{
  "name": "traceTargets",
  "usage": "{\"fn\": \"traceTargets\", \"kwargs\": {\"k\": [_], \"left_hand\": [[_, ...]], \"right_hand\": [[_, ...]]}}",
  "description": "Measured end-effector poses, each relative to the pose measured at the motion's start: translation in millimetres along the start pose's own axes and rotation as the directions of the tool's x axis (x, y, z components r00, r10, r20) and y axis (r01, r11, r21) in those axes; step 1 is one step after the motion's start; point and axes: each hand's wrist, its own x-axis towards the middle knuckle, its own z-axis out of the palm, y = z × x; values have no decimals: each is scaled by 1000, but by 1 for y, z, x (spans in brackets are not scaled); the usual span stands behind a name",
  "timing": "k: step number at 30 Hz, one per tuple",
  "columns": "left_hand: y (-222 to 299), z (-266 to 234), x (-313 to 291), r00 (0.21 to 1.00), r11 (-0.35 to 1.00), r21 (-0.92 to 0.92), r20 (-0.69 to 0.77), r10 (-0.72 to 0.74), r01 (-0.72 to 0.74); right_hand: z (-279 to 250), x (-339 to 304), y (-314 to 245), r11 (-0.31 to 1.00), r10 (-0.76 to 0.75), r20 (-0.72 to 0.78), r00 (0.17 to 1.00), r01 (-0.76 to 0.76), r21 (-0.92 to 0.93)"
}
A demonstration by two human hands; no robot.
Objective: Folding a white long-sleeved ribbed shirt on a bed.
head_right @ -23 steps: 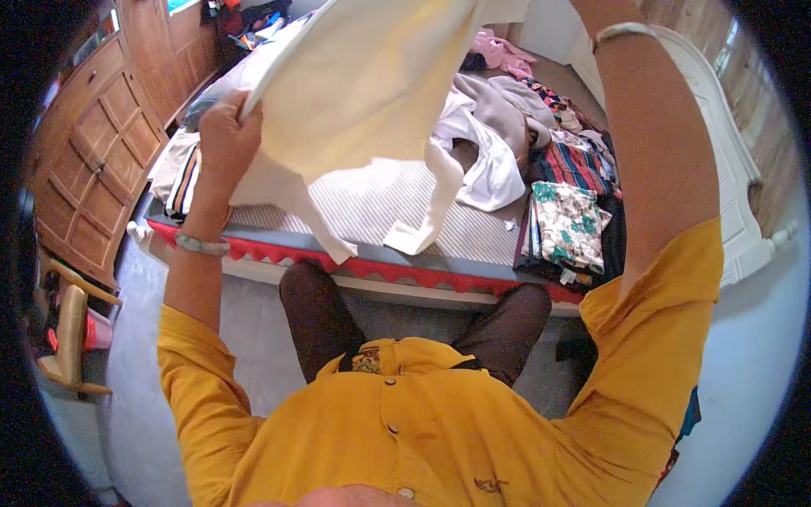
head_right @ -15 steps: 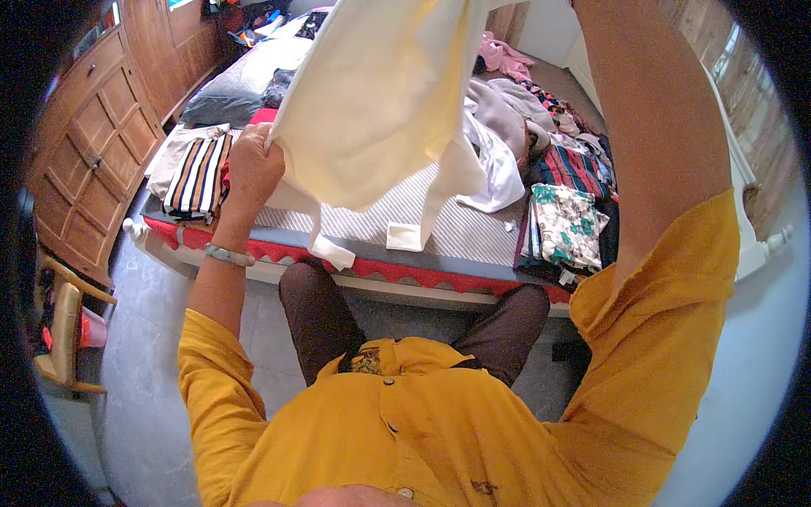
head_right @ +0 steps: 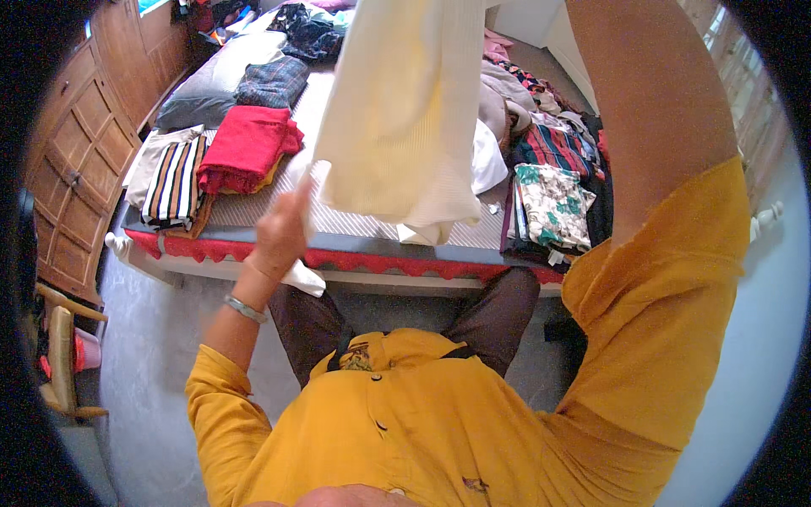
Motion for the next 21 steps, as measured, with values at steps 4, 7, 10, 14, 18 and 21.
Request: {"fn": "traceTargets", "kwargs": {"k": [4,7,10,14,18,21], "left_hand": [[45,17,5,992,1000,5,124,28,-29],[77,8,44,993,995,-68,-97,70,-77],[99,25,72,990,921,-382,-140,23,-76],[102,75,95,982,733,-668,-20,-190,128],[89,105,110,952,551,-783,169,-255,287],[86,104,119,853,570,-772,-72,-517,281]], "right_hand": [[-12,-29,-26,926,162,-6,987,-150,347],[-13,-31,-20,898,184,-28,982,-157,411],[-13,-36,-21,883,157,-16,987,-133,450],[-17,-45,-29,858,122,21,992,-116,500],[-18,-48,-16,862,172,28,985,-164,480],[-21,-59,-12,865,107,23,994,-104,490]]}}
